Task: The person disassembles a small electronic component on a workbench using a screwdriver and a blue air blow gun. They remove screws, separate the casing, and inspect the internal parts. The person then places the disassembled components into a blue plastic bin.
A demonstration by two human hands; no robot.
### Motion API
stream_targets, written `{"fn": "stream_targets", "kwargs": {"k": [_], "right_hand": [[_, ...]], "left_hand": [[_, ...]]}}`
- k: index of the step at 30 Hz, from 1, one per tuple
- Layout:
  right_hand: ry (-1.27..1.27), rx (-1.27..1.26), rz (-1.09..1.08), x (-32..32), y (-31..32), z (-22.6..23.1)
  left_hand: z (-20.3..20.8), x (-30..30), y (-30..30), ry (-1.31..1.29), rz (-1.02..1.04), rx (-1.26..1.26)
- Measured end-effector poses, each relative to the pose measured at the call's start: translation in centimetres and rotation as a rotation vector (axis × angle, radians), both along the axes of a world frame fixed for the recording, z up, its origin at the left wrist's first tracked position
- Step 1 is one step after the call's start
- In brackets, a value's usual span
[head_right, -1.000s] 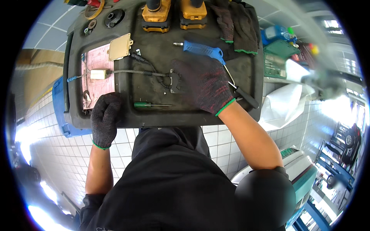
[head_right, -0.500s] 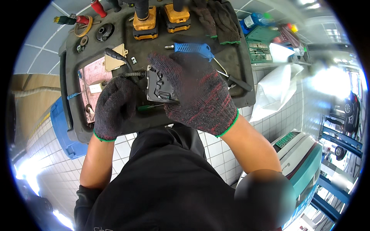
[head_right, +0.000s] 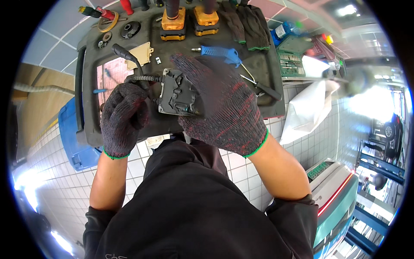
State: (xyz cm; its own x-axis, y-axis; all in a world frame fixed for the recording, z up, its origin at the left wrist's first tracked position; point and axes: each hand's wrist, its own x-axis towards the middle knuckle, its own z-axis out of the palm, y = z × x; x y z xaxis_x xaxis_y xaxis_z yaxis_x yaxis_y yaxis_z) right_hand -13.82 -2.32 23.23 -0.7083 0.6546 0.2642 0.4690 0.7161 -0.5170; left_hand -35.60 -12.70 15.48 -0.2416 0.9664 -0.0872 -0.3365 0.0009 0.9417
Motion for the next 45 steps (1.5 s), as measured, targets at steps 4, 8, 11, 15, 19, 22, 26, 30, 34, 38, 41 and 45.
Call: {"fn": "stream_targets", "kwargs": {"k": [4,8,11,15,19,22,26,30,34,38,41,45], "right_hand": [[0.119,0.103,0.075,1.7,-0.4,-0.6],[0.228,0.142,0.092,3.4,-1.7,-0.8],[0.269,0.184,0.067,4.3,-2.6,-1.2],[0.353,0.107,0.040,4.5,-4.1,-1.6],[0.402,-0.089,0.054,3.8,-6.2,-1.6],[0.445,-0.107,0.090,2.2,-7.6,-0.5],[0.495,-0.066,0.147,-1.0,-10.2,2.1],[0.523,-0.443,0.417,-4.6,-13.4,4.0],[0.503,-1.375,0.753,-9.6,-16.4,2.8],[0.481,-1.962,0.967,-16.5,-22.0,2.0],[0.413,-2.111,1.036,-21.4,-26.0,0.3],[0.441,-1.996,0.922,-26.7,-31.1,-3.6]], "left_hand": [[1.4,1.7,-1.3,0.043,0.082,0.072],[2.8,4.0,-2.1,-0.050,0.151,0.129],[3.4,5.4,-2.5,-0.160,0.170,0.243],[5.3,7.1,-3.3,-0.219,0.231,0.235],[7.0,6.8,-5.2,-0.178,0.260,0.307],[8.4,5.6,-6.6,-0.115,0.269,0.411],[11.9,4.1,-8.8,-0.108,0.412,0.505],[13.5,0.6,-12.9,0.041,0.518,0.539],[13.4,-3.8,-18.8,0.189,0.547,0.401],[12.6,-8.7,-25.3,0.503,0.562,0.442],[11.3,-13.0,-30.2,0.619,0.593,0.415],[8.3,-18.1,-34.4,0.565,0.639,0.210]]}}
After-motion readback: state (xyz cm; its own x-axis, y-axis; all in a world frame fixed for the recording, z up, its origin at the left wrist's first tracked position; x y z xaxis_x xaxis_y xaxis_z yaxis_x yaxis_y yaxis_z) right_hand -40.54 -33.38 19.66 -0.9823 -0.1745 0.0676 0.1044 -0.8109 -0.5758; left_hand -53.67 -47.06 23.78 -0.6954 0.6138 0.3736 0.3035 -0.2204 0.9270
